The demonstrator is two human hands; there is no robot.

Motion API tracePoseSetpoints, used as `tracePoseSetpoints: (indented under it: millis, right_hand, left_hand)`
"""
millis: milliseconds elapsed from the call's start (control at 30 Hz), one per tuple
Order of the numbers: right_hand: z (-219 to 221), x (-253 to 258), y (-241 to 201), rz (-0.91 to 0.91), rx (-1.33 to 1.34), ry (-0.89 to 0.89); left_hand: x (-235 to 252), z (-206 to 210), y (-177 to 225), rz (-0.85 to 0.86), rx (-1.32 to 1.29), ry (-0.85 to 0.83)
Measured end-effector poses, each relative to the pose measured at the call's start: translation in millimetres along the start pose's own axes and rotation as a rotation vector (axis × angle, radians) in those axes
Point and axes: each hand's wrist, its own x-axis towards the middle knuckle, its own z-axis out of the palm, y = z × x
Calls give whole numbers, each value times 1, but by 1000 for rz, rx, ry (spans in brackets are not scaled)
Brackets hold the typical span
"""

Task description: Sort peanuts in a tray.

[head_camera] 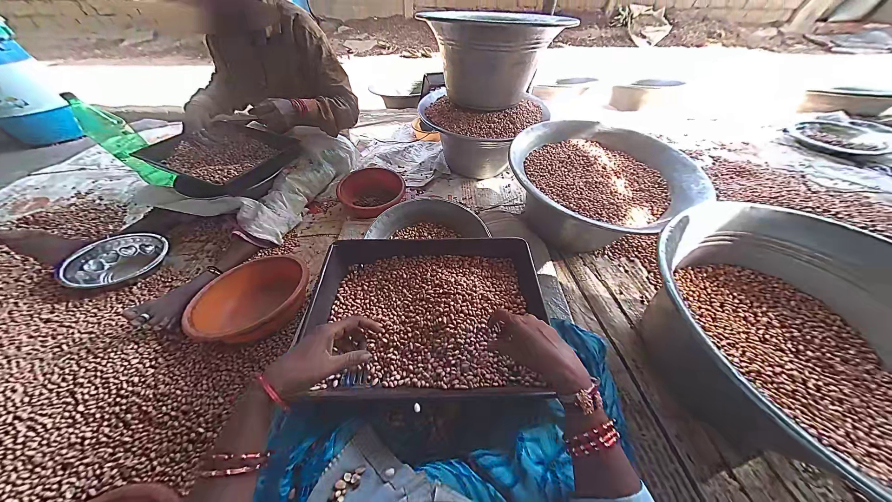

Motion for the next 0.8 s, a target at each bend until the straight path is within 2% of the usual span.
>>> tracePoseSetpoints:
  millis: [67,100,167,300,433,533,600,700,800]
  right_hand:
    - [-1,1,5,217,-74,14]
    - [1,3,6,267,-95,-2]
    - [10,7,2,248,-103,-57]
    - [29,14,-34,141,-119,-185]
    - [40,29,-63,-77,68,-141]
    - [33,42,-68,-339,319,-46]
    - [20,54,-66,-436,340,116]
    - [-8,70,-65,-310,89,323]
    - [-21,92,-61,-235,-122,326]
  left_hand:
    - [20,2,7,-271,361,138]
    - [32,6,8,-408,512,140]
    - [51,22,11,-563,680,78]
    - [71,65,32,-464,679,-9]
    - [79,82,42,-347,402,-29]
    - [74,73,33,-254,17,135]
    - [68,60,28,-176,-157,241]
    - [58,34,21,-28,-180,307]
    - [46,12,20,-12,-122,378]
